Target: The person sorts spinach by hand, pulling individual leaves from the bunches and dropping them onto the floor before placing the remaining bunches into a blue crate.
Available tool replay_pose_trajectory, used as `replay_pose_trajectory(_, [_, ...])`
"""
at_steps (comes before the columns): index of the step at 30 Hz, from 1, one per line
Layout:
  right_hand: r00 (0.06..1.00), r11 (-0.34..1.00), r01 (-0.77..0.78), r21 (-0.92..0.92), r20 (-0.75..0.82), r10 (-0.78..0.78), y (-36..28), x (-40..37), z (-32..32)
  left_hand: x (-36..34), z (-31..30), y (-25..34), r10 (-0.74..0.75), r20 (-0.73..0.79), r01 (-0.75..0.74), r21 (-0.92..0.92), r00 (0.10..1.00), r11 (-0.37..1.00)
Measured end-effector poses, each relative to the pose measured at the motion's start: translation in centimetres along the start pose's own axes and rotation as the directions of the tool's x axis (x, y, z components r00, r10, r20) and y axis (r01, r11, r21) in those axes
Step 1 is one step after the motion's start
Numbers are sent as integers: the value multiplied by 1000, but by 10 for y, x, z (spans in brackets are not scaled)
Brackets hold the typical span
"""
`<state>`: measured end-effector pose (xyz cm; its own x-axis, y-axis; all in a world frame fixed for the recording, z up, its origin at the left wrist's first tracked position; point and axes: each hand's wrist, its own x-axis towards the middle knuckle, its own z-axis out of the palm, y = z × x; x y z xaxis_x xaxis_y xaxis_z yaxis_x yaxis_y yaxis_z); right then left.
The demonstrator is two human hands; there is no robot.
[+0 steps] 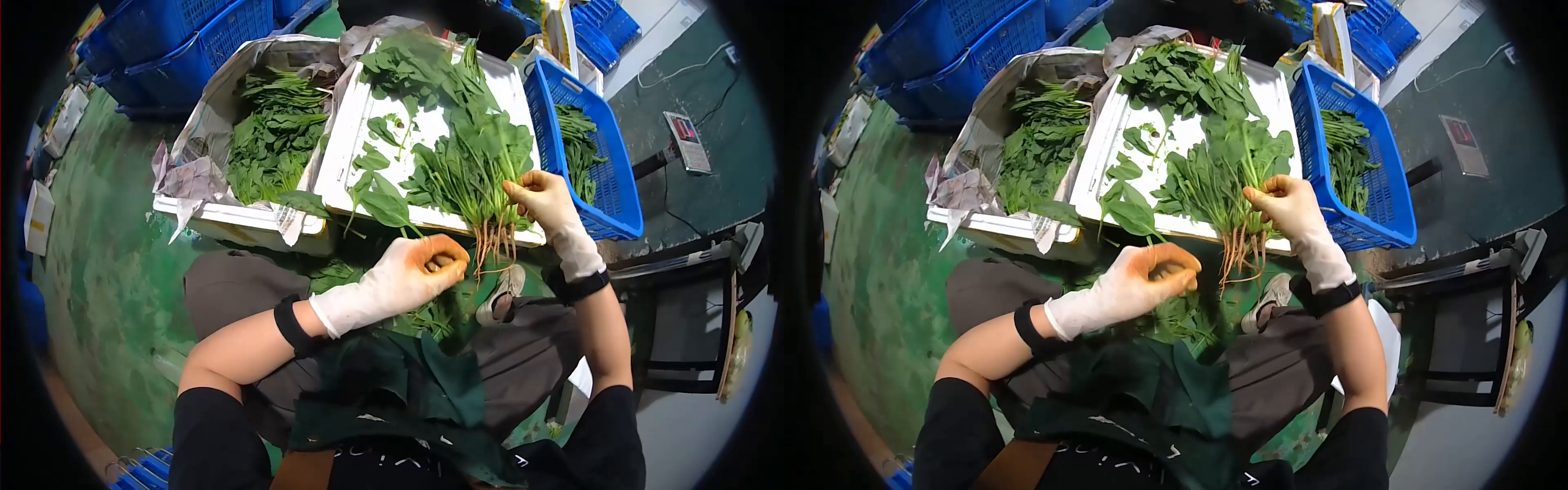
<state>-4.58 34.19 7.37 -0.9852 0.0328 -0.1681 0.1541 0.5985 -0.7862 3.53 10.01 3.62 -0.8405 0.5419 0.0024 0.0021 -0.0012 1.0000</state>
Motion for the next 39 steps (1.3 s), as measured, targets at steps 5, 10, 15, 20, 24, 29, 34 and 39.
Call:
replay_pose_trajectory(5, [993, 854, 4, 520, 101, -66, -19, -44, 11, 24, -5, -6, -31, -21, 23, -316, 999, 949])
replay_pose_trajectory(10, [984, 761, -69, 645, 170, -55, -33, -64, 47, 31, -9, 3, -52, -105, 3, -418, 993, 908])
replay_pose_trajectory(15, [983, 689, -88, 719, 177, -59, -15, -56, 75, 35, -13, -17, -179, -123, 91, -515, 976, 852])
replay_pose_trajectory(20, [989, 773, 90, 628, 32, -142, -3, -58, 95, 38, -11, -15, -245, -253, 39, -617, 936, 786])
replay_pose_trajectory(24, [873, 906, 375, 198, 251, -417, -7, -68, 86, 48, -33, -18, -285, -323, 14, -638, 902, 770])
replay_pose_trajectory(29, [980, 898, 80, 432, 130, -150, -12, -59, 68, 43, -24, -24, -168, -307, 85, -267, 937, 960])
replay_pose_trajectory(34, [994, 880, 114, 462, -47, -104, -10, -49, 68, 34, -2, -23, -187, -196, 116, -329, 962, 937])
replay_pose_trajectory(39, [941, 763, 303, 571, -305, -146, -13, -54, 60, 33, -4, -19, -313, -216, 194, -441, 925, 876])
